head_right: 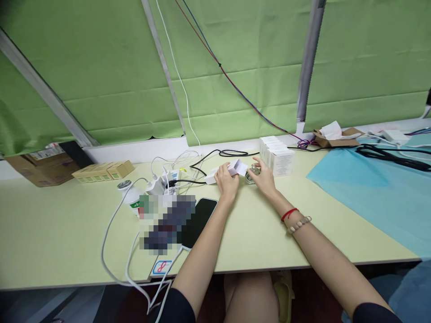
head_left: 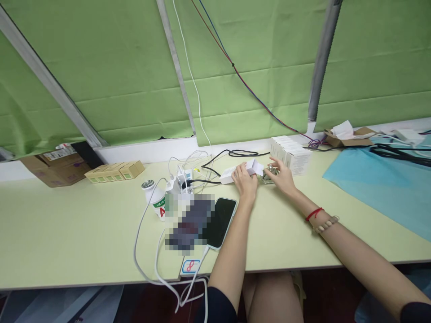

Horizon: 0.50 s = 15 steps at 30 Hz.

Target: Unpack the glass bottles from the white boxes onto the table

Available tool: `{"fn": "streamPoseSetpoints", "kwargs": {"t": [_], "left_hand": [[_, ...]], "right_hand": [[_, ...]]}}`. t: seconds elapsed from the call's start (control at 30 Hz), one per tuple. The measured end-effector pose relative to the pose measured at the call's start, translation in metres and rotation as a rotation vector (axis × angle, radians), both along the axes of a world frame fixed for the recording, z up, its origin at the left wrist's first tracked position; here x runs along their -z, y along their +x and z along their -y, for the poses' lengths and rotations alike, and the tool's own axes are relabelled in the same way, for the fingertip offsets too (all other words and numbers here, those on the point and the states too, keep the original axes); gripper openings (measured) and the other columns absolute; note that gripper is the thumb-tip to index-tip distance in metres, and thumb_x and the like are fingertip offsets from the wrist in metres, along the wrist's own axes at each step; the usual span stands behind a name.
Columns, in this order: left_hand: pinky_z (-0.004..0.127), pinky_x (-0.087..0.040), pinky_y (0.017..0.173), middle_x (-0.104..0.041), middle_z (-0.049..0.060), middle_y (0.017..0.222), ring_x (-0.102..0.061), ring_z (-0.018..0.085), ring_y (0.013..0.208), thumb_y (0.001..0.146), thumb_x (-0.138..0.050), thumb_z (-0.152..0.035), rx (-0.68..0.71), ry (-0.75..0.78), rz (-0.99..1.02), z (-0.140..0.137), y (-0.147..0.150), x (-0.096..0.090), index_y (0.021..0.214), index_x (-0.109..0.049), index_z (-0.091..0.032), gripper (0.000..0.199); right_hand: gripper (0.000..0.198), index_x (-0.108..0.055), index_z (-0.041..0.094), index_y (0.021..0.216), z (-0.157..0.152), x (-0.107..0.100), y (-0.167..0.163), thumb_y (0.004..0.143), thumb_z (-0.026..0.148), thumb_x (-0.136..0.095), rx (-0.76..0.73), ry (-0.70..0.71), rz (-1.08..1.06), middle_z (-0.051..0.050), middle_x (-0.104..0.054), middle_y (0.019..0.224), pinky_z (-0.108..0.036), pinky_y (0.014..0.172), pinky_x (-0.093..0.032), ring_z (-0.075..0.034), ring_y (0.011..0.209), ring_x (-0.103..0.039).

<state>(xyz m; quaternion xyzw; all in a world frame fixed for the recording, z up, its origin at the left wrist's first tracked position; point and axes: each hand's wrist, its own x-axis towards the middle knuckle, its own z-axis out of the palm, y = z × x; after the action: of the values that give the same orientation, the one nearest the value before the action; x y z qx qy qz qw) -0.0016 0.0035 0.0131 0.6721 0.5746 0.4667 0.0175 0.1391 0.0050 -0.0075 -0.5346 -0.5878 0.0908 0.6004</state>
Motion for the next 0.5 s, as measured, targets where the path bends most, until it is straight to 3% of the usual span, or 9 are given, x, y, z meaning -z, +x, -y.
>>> {"fn": "streamPoseSetpoints", "kwargs": {"t": [0.2,0.5], "left_hand": [[0.038,-0.028,0.106,-0.057,0.01,0.122,-0.047,0.022,0.12,0.078,-0.053,-0.015,0.002,0.005,0.02,-0.001,0.0,-0.002,0.118,-0.051,-0.02,0.041],[0.036,-0.033,0.103,-0.057,0.009,0.113,-0.049,0.021,0.116,0.076,-0.047,-0.005,0.108,0.102,0.049,-0.002,0.002,0.001,0.105,-0.053,-0.018,0.032]], "right_hand": [[0.051,-0.055,0.017,0.122,-0.004,0.005,0.004,0.077,0.041,-0.058,0.003,0.042,0.064,-0.011,-0.067,0.099,-0.045,0.085,-0.048,-0.025,0.093,-0.062],[0.031,-0.062,0.02,0.106,0.016,-0.016,-0.012,0.087,0.041,-0.049,0.171,0.265,0.249,-0.009,-0.066,0.105,-0.042,0.089,-0.042,-0.025,0.101,-0.058]]}}
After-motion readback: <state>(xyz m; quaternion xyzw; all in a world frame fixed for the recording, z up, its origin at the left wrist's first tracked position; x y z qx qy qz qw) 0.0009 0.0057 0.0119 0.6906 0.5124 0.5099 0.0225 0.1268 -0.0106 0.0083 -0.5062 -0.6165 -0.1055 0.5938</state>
